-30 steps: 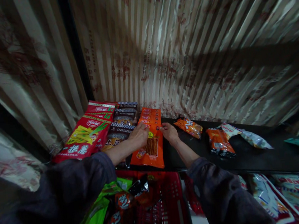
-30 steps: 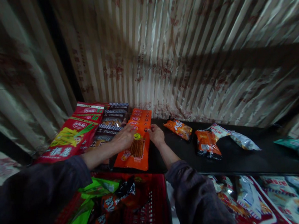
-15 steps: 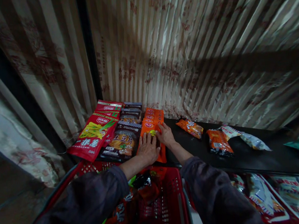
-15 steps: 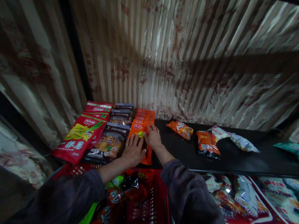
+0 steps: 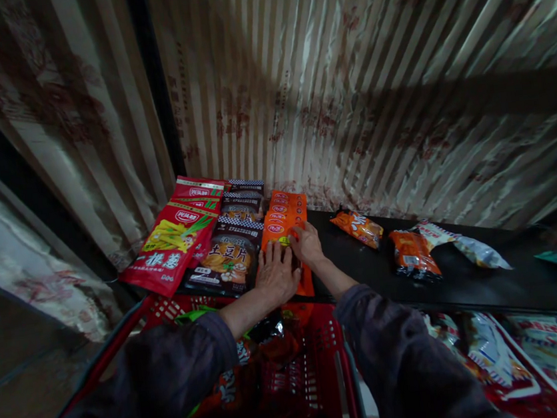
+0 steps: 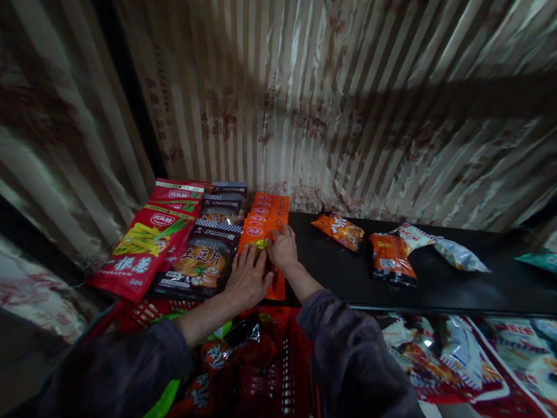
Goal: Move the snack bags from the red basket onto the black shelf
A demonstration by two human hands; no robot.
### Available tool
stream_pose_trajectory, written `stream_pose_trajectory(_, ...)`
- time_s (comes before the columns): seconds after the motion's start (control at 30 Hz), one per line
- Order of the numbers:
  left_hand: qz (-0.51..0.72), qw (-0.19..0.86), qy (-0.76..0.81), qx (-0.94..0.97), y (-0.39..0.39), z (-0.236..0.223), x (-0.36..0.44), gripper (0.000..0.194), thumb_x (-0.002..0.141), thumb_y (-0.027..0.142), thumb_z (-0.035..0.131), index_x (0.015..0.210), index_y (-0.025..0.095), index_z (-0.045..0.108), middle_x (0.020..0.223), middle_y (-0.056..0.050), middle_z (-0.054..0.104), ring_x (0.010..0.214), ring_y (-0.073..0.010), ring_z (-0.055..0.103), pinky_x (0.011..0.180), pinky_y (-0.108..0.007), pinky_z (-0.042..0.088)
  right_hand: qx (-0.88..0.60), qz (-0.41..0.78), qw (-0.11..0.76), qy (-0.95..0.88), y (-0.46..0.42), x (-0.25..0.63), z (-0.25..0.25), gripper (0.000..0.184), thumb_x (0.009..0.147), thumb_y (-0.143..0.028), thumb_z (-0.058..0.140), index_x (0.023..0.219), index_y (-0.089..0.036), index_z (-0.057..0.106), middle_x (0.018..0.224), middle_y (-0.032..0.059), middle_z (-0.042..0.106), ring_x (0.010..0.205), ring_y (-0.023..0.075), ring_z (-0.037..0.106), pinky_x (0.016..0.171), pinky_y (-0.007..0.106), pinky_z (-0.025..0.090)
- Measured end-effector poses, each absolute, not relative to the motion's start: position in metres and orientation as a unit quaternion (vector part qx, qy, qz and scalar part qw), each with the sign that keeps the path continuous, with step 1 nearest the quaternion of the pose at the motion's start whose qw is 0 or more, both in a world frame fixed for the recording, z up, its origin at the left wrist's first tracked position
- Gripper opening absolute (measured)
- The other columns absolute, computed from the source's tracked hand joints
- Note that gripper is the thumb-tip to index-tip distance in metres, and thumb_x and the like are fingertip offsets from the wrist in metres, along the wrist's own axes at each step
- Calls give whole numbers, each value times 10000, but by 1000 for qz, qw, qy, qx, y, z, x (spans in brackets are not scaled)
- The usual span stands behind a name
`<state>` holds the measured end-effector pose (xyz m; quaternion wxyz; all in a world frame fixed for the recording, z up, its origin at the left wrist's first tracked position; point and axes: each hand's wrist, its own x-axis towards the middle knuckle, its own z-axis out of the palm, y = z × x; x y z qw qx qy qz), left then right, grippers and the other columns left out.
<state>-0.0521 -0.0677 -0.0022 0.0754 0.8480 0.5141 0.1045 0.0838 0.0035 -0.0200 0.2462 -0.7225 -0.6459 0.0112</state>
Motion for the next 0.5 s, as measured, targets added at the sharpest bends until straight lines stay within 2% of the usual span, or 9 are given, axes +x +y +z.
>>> stream_pose_trajectory(0.17, 116, 72, 512, 848, -66, -7, -52, 620, 949, 410, 389, 1482, 95, 364, 1590, -185, 274, 1484, -340, 187, 1188, -515, 197, -729, 16, 239, -642, 3, 82, -20, 389, 915, -261, 486, 1250, -122, 626, 1407, 189, 515, 1382, 265, 386, 1135, 399, 320)
stream_pose_trajectory(0.5, 108, 93, 504, 852, -67, -8, -56, 623, 958, 385, 373, 1504, 89, 326, 1614, -191, 191, 1499, -341, 116, 1183, -548, 186, -742, 41, 246, -622, 1, 80, -24, 396, 942, -243, 416, 1276, -145, 604, 1377, 151, 548, 1392, 227, 378, 1140, 347, 304)
